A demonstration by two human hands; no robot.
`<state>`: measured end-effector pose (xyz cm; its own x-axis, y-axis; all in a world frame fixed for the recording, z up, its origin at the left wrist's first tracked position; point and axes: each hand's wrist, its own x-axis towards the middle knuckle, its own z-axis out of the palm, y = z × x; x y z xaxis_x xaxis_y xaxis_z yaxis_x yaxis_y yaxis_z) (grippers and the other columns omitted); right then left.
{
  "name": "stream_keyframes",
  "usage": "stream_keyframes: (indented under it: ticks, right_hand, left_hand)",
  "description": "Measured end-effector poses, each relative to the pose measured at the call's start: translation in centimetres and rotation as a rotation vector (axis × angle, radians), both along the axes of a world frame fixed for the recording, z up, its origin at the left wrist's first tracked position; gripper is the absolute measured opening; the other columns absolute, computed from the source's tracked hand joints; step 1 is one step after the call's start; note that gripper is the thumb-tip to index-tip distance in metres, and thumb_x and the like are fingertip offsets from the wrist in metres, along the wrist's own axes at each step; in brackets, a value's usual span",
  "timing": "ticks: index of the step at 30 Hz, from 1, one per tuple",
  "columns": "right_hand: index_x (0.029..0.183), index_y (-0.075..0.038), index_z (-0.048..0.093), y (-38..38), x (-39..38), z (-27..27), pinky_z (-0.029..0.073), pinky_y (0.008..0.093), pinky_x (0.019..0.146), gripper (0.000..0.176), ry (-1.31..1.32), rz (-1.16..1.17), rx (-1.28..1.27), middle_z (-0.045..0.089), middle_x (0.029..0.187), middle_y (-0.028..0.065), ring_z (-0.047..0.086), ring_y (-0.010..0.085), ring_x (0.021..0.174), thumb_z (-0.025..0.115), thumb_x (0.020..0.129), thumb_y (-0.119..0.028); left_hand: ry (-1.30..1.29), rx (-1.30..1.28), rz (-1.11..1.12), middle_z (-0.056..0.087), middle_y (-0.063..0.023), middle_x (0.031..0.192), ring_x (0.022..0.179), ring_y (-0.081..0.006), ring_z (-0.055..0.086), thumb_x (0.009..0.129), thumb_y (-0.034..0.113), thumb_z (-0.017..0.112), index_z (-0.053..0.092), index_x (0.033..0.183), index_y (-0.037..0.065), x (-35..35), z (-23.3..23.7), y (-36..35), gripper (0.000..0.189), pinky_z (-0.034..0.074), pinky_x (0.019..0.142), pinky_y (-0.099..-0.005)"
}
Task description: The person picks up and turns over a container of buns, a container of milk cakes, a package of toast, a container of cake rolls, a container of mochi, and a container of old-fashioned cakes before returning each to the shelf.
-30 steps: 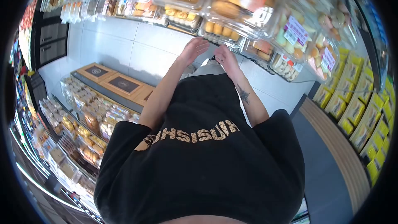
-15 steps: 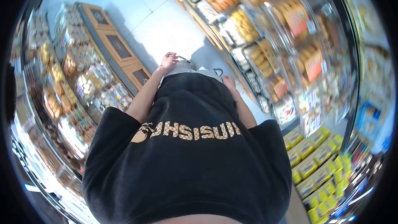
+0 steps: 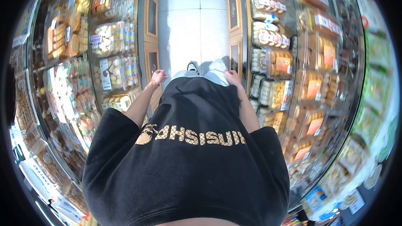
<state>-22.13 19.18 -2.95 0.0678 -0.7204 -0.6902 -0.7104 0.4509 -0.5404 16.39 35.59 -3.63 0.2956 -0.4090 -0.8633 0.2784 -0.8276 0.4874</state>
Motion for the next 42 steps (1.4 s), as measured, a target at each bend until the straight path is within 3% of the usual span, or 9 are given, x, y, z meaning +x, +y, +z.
stream_keyframes:
  ticks: [5,8,17,24,33,35,37,39,42]
  right_hand:
    - [0.113,0.000,0.053,-4.7,6.3,1.4,0.039,0.0319,0.090,0.072,0.159,0.352,0.057,0.055,0.111,0.0214,0.053,0.0287,0.104,0.061,0.067,-0.055]
    - [0.114,-0.003,0.053,-8.6,10.5,1.5,0.039,0.0332,0.091,0.071,0.195,0.429,0.110,0.053,0.114,0.0212,0.050,0.0293,0.109,0.063,0.065,-0.054]
    - [0.116,-0.004,0.049,-26.0,22.1,0.9,0.041,0.0333,0.088,0.070,-0.026,0.467,0.227,0.055,0.109,0.0189,0.053,0.0276,0.103,0.068,0.065,-0.047]
    - [0.116,0.005,0.045,-36.0,27.8,1.1,0.044,0.0319,0.080,0.064,-0.120,0.590,0.491,0.057,0.102,0.0165,0.054,0.0217,0.094,0.064,0.074,-0.039]
    - [0.107,0.004,0.050,-43.0,34.1,1.7,0.046,0.0277,0.065,0.051,-0.158,0.606,0.664,0.058,0.089,0.0104,0.056,0.0156,0.077,0.065,0.074,-0.031]
    - [0.109,0.002,0.048,-44.6,35.6,1.6,0.045,0.0289,0.069,0.047,-0.182,0.684,0.695,0.056,0.091,0.0091,0.054,0.0160,0.081,0.062,0.077,-0.031]
    - [0.111,-0.001,0.047,-46.3,36.9,1.0,0.044,0.0300,0.073,0.044,-0.207,0.758,0.717,0.055,0.093,0.0079,0.052,0.0163,0.084,0.058,0.081,-0.032]
    - [0.109,-0.003,0.048,-48.2,38.2,0.2,0.045,0.0283,0.072,0.036,-0.347,0.545,0.863,0.056,0.086,0.0052,0.053,0.0145,0.078,0.057,0.082,-0.026]
    - [0.108,-0.003,0.049,-50.4,42.3,3.5,0.045,0.0276,0.069,0.032,-0.415,0.629,0.727,0.057,0.083,0.0056,0.054,0.0136,0.076,0.055,0.081,-0.019]
  left_hand:
    - [0.045,0.141,0.192,0.057,-0.0058,0.080,0.070,-0.0161,0.059,0.087,0.019,0.046,0.052,0.099,0.005,-0.1,-1.3,5.2,0.019,0.049,0.060,-0.0283]
    - [0.052,0.170,0.151,0.057,-0.0166,0.097,0.081,-0.0263,0.060,0.083,0.022,0.047,0.050,0.107,0.003,-1.0,-0.2,4.4,0.030,0.048,0.069,-0.0341]
    - [-0.253,0.225,-0.359,0.054,-0.0207,0.104,0.090,-0.0314,0.056,0.082,0.028,0.046,0.050,0.108,0.004,2.8,-3.5,-0.5,0.034,0.046,0.076,-0.0374]
    - [-0.514,0.251,-0.716,0.051,-0.0239,0.109,0.097,-0.0354,0.053,0.082,0.032,0.046,0.049,0.108,0.005,8.2,-7.7,-12.7,0.038,0.044,0.082,-0.0399]
    - [-0.527,0.237,-0.463,0.045,-0.0267,0.115,0.108,-0.0389,0.044,0.078,0.034,0.048,0.044,0.121,0.009,8.7,-3.8,-18.4,0.050,0.038,0.092,-0.0388]
    - [-0.468,0.289,-0.168,0.047,-0.0254,0.113,0.110,-0.0385,0.043,0.078,0.034,0.048,0.046,0.119,0.008,10.4,0.3,-22.0,0.048,0.038,0.092,-0.0386]
    - [-0.506,0.230,-0.213,0.050,-0.0246,0.112,0.110,-0.0374,0.045,0.080,0.034,0.047,0.047,0.118,0.007,11.4,-3.2,-22.1,0.047,0.039,0.091,-0.0386]
    - [-0.280,0.408,0.230,0.051,-0.0236,0.114,0.108,-0.0370,0.048,0.082,0.035,0.045,0.047,0.118,0.006,13.7,-3.5,-24.5,0.046,0.039,0.090,-0.0389]
    - [-0.350,0.183,0.346,0.053,-0.0203,0.115,0.106,-0.0335,0.051,0.085,0.033,0.045,0.047,0.117,0.004,18.9,1.7,-28.8,0.044,0.040,0.088,-0.0371]
